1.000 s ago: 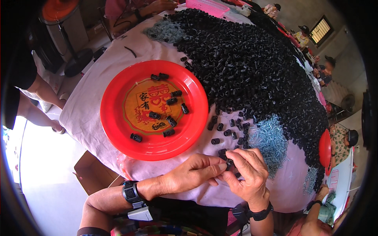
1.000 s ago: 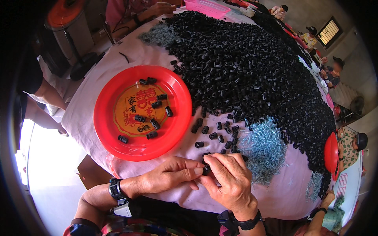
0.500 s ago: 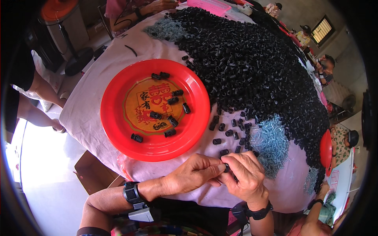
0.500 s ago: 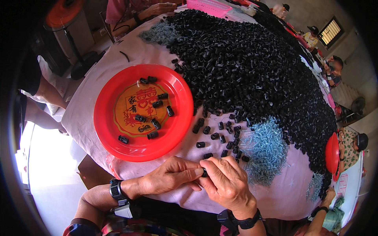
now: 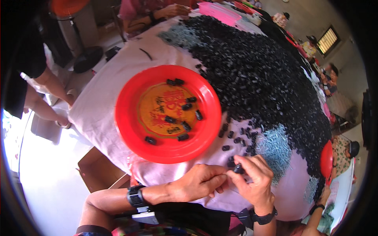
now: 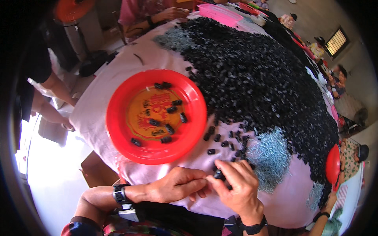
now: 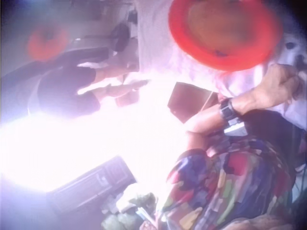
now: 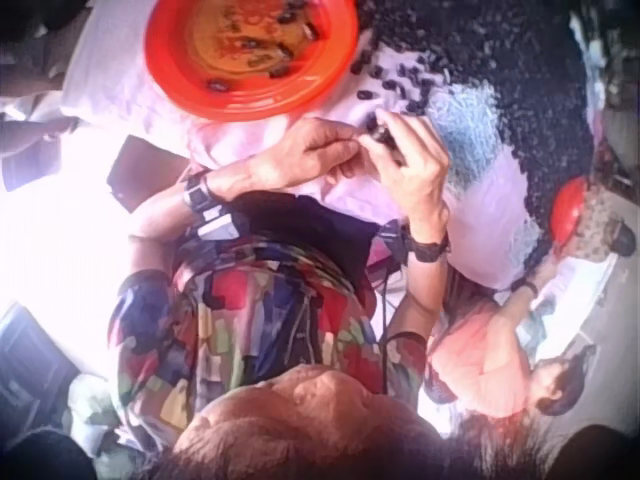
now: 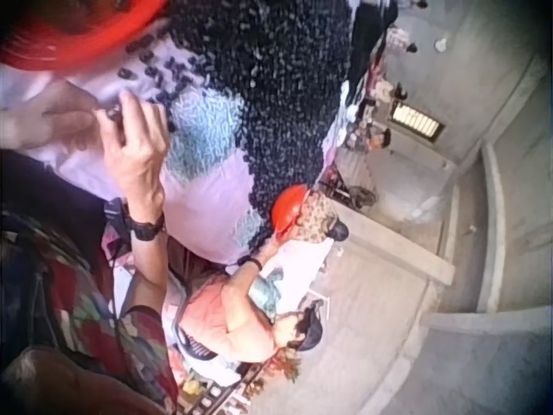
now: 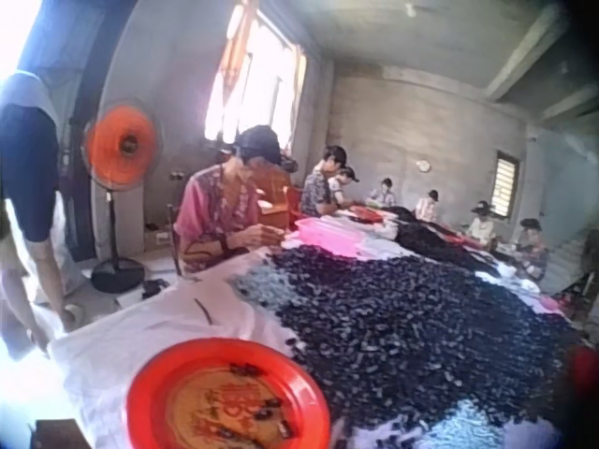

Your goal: Manually assembling small black plastic components by hand.

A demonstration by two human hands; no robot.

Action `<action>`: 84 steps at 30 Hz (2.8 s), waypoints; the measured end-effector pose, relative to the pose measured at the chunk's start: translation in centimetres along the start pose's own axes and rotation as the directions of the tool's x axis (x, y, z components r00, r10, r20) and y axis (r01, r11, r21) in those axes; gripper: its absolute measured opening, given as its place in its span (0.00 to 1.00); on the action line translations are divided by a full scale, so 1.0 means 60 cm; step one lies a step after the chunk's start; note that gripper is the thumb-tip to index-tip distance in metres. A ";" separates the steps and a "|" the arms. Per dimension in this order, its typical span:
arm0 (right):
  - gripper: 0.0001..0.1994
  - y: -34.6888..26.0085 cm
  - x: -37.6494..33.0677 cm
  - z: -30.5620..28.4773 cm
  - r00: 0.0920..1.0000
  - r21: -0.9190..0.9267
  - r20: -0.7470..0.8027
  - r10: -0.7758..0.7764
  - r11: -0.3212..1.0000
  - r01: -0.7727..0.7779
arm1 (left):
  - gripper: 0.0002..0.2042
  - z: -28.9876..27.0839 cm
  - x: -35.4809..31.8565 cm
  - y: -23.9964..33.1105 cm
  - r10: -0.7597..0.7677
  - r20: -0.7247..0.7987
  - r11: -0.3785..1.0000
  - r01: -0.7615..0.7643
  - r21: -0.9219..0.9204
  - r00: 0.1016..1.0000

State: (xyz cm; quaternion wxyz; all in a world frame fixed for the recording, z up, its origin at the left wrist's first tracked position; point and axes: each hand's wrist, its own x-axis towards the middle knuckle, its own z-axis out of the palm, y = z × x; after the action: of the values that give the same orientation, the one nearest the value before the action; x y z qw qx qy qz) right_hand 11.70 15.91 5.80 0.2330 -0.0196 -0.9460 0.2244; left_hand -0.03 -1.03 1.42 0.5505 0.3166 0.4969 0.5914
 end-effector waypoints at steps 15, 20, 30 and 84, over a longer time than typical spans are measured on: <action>0.20 -0.041 0.124 0.049 0.979 0.019 0.187 -0.079 0.997 0.076 | 0.12 0.009 0.009 -0.037 0.347 0.144 0.836 -0.375 0.401 0.927; 0.26 -0.041 0.156 0.066 0.970 0.129 0.243 -0.035 0.992 0.003 | 0.13 0.006 0.009 -0.029 0.262 0.197 0.856 -0.322 0.405 0.945; 0.15 0.011 0.161 -0.001 0.978 0.119 0.079 0.191 0.973 -0.199 | 0.14 0.003 -0.006 -0.023 0.345 0.077 0.788 -0.333 0.518 0.935; 0.13 0.101 -0.017 -0.052 0.864 0.162 0.004 0.504 0.852 -0.497 | 0.10 -0.009 -0.002 0.014 0.132 0.081 0.876 -0.155 0.456 0.988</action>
State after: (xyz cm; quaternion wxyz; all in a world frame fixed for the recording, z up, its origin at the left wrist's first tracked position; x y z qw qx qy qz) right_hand 13.62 22.53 5.17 0.1856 -0.2508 -0.8829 0.3509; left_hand -0.81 -1.18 2.08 0.4261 0.4881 0.5849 0.4879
